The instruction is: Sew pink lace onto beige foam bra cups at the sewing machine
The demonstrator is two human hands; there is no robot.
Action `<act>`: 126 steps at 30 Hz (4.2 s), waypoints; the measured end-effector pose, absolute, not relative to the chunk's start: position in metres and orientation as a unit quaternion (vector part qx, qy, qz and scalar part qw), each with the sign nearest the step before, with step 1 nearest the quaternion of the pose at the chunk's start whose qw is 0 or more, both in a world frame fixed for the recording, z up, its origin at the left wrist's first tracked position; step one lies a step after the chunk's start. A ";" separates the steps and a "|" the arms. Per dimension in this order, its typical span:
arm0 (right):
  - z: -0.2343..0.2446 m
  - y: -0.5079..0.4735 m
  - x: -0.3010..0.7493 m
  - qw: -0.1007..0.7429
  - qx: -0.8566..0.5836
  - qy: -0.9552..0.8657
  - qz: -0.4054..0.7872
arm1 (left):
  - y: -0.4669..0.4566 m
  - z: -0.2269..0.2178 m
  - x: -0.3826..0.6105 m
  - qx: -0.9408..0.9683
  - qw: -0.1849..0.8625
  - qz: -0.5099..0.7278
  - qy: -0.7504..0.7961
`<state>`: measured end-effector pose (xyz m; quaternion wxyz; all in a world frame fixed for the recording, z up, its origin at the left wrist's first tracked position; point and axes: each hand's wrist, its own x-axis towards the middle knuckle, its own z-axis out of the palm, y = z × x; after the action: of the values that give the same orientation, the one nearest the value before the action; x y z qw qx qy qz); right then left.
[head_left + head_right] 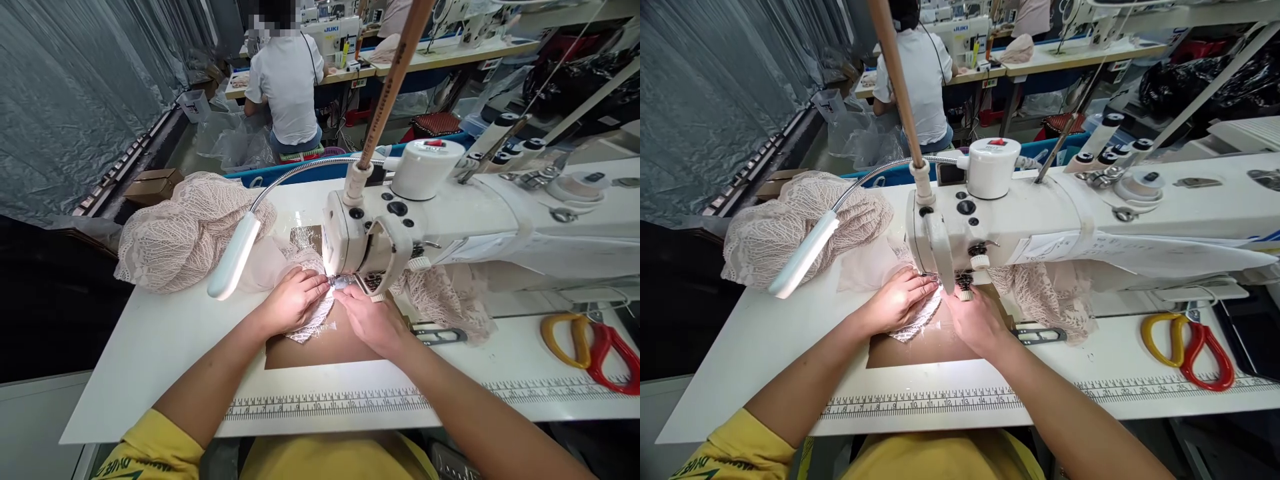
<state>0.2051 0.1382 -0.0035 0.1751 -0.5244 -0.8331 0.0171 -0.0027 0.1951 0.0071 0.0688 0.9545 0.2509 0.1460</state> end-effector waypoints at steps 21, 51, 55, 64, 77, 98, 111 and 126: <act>-0.001 0.135 0.208 0.176 -0.525 -0.832 0.014 | 0.183 0.014 -0.011 0.964 0.085 0.133 0.214; 0.002 0.136 0.205 0.153 -0.533 -0.832 0.011 | 0.172 0.014 0.002 0.946 0.097 0.140 0.277; 0.003 0.136 0.206 0.143 -0.515 -0.845 0.033 | 0.171 0.013 0.001 0.941 0.111 0.147 0.284; 0.008 0.135 0.206 0.153 -0.514 -0.844 0.034 | 0.172 0.014 0.001 0.945 0.107 0.138 0.277; 0.005 0.133 0.208 0.182 -0.483 -0.857 -0.016 | 0.179 0.009 0.003 0.948 0.066 0.119 0.287; 0.005 0.123 0.211 0.151 -0.422 -0.893 0.045 | 0.180 0.008 0.002 0.952 0.062 0.134 0.266; 0.008 0.130 0.204 0.134 -0.496 -0.858 0.008 | 0.185 0.008 0.002 0.952 0.059 0.119 0.277; -0.002 0.136 0.203 0.115 -0.546 -0.830 0.007 | 0.193 0.011 0.001 0.944 0.040 0.112 0.306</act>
<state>0.2026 0.1364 -0.0018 0.1148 -0.5463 -0.8297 0.0075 0.0006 0.1926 0.0112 0.0397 0.9445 0.3065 0.1118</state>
